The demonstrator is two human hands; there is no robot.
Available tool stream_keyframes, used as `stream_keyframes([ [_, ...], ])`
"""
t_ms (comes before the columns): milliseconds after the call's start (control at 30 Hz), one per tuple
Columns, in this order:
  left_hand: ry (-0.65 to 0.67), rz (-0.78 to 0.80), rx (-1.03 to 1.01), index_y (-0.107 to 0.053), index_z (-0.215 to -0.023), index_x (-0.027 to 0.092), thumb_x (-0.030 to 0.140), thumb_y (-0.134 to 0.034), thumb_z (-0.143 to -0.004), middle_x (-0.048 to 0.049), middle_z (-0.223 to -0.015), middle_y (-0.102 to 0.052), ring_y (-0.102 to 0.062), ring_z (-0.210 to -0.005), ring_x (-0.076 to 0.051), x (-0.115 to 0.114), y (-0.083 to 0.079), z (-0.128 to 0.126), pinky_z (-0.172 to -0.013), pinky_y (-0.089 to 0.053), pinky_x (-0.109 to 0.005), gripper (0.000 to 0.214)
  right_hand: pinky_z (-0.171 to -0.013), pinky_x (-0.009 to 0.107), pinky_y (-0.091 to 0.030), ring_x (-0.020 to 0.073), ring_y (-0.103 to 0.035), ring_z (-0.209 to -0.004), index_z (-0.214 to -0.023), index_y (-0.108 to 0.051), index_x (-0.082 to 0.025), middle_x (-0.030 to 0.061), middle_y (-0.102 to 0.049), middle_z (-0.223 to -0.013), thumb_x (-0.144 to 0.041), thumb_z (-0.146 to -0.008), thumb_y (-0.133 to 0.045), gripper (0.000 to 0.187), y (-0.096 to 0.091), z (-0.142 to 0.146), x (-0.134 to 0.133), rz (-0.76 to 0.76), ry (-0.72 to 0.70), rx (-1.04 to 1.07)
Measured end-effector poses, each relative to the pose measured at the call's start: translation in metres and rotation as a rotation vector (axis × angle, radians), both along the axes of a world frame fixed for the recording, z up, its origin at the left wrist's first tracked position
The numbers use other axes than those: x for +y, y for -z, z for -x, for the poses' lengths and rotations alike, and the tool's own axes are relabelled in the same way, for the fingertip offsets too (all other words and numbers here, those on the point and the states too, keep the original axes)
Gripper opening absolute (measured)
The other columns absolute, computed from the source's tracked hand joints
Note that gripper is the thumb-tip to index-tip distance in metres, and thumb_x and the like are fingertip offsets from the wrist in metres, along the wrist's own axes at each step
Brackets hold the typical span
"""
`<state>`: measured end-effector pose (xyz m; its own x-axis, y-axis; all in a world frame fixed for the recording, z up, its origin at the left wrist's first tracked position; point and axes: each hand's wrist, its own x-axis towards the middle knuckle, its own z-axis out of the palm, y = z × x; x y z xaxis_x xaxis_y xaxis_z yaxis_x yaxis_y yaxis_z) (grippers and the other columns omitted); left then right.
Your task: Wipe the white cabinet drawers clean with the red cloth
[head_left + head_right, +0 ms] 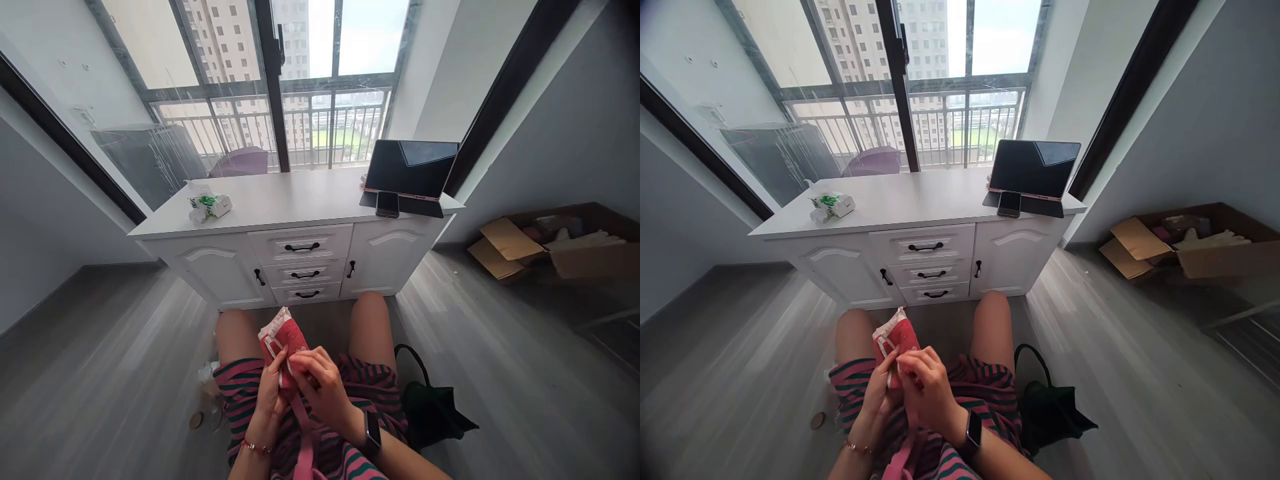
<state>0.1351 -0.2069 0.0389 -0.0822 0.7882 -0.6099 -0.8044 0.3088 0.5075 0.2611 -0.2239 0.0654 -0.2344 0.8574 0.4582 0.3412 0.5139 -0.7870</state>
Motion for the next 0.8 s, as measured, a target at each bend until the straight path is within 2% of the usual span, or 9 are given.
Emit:
stream_keyframes([
  [100,-0.018,-0.029,0.039,-0.064,-0.094,0.013,0.012,-0.058,-0.081,-0.0053,-0.075,-0.072,-0.067,-0.056,-0.017,-0.003,-0.008,0.002,-0.055,-0.057,-0.03,0.014,-0.086,0.034,-0.048,0.0198,-0.056,-0.103,-0.124,-0.048,-0.023,0.0084,-0.058,-0.118,-0.032,-0.086,-0.06,0.041,0.004,-0.001,0.001,0.282,0.17,0.246],
  [167,-0.039,-0.055,0.057,-0.062,-0.104,0.016,0.012,-0.06,-0.08,-0.0052,-0.082,-0.073,-0.07,-0.065,-0.019,-0.004,-0.01,0.0,-0.062,-0.058,-0.032,0.025,-0.085,0.033,-0.05,0.02,-0.058,-0.102,-0.128,-0.044,-0.023,0.0072,-0.058,-0.117,-0.034,-0.08,-0.066,0.054,0.007,0.001,0.002,0.473,0.052,0.331],
  [233,-0.035,-0.089,0.076,-0.058,-0.113,0.02,0.015,-0.064,-0.078,-0.0054,-0.09,-0.072,-0.07,-0.072,-0.02,-0.003,-0.008,-0.003,-0.068,-0.058,-0.033,0.035,-0.085,0.031,-0.049,0.0187,-0.06,-0.099,-0.125,-0.046,-0.023,0.0041,-0.061,-0.11,-0.031,-0.08,-0.066,0.05,0.009,0.006,0.002,0.558,-0.092,0.392],
  [300,-0.01,-0.104,0.149,-0.05,-0.126,0.025,0.02,-0.068,-0.077,-0.0074,-0.106,-0.069,-0.07,-0.081,-0.021,-0.002,-0.004,-0.005,-0.074,-0.058,-0.034,0.053,-0.084,0.029,-0.049,0.0174,-0.06,-0.095,-0.118,-0.049,-0.022,0.0023,-0.062,-0.106,-0.026,-0.082,-0.06,0.038,0.009,0.009,0.006,0.551,-0.111,0.422],
  [367,-0.03,-0.096,0.31,-0.033,-0.14,0.034,0.025,-0.073,-0.074,-0.0091,-0.131,-0.056,-0.066,-0.102,-0.023,0.0,-0.001,-0.006,-0.081,-0.055,-0.032,0.077,-0.08,0.028,-0.049,0.0169,-0.061,-0.089,-0.113,-0.051,-0.021,0.0022,-0.063,-0.102,-0.021,-0.082,-0.057,0.032,0.009,0.011,0.013,0.508,-0.008,0.367],
  [467,-0.016,-0.163,0.42,-0.025,-0.144,0.038,0.035,-0.074,-0.073,-0.0059,-0.152,-0.032,-0.043,-0.131,-0.023,0.002,0.0,-0.008,-0.092,-0.049,-0.026,0.087,-0.076,0.029,-0.048,0.0181,-0.06,-0.084,-0.109,-0.053,-0.02,0.0035,-0.063,-0.098,-0.016,-0.077,-0.058,0.032,0.013,0.012,0.031,0.366,0.138,0.125],
  [600,0.11,-0.263,0.184,-0.044,-0.136,0.026,0.038,-0.076,-0.069,-0.0112,-0.135,-0.054,-0.052,-0.123,-0.027,0.009,0.003,-0.017,-0.094,-0.048,-0.028,0.075,-0.073,0.029,-0.047,0.0181,-0.059,-0.08,-0.098,-0.06,-0.02,0.0041,-0.063,-0.09,-0.01,-0.077,-0.054,0.024,0.031,0.019,0.051,0.155,0.132,-0.13],
  [667,0.044,-0.204,0.146,-0.05,-0.129,0.026,0.028,-0.078,-0.067,-0.008,-0.117,-0.065,-0.063,-0.107,-0.023,0.018,0.009,-0.02,-0.086,-0.051,-0.026,0.068,-0.073,0.03,-0.047,0.0182,-0.058,-0.08,-0.099,-0.061,-0.02,0.0045,-0.063,-0.088,-0.01,-0.08,-0.053,0.023,0.039,0.024,0.059,0.109,0.106,-0.185],
  [800,-0.096,0.019,0.016,-0.065,-0.092,0.018,0.008,-0.067,-0.074,-0.0014,-0.08,-0.069,-0.068,-0.074,-0.013,0.044,0.032,-0.013,-0.071,-0.055,-0.021,0.02,-0.082,0.032,-0.048,0.0194,-0.059,-0.09,-0.11,-0.058,-0.021,0.005,-0.064,-0.099,-0.014,-0.077,-0.061,0.034,0.042,0.021,0.077,0.158,-0.103,-0.182],
])
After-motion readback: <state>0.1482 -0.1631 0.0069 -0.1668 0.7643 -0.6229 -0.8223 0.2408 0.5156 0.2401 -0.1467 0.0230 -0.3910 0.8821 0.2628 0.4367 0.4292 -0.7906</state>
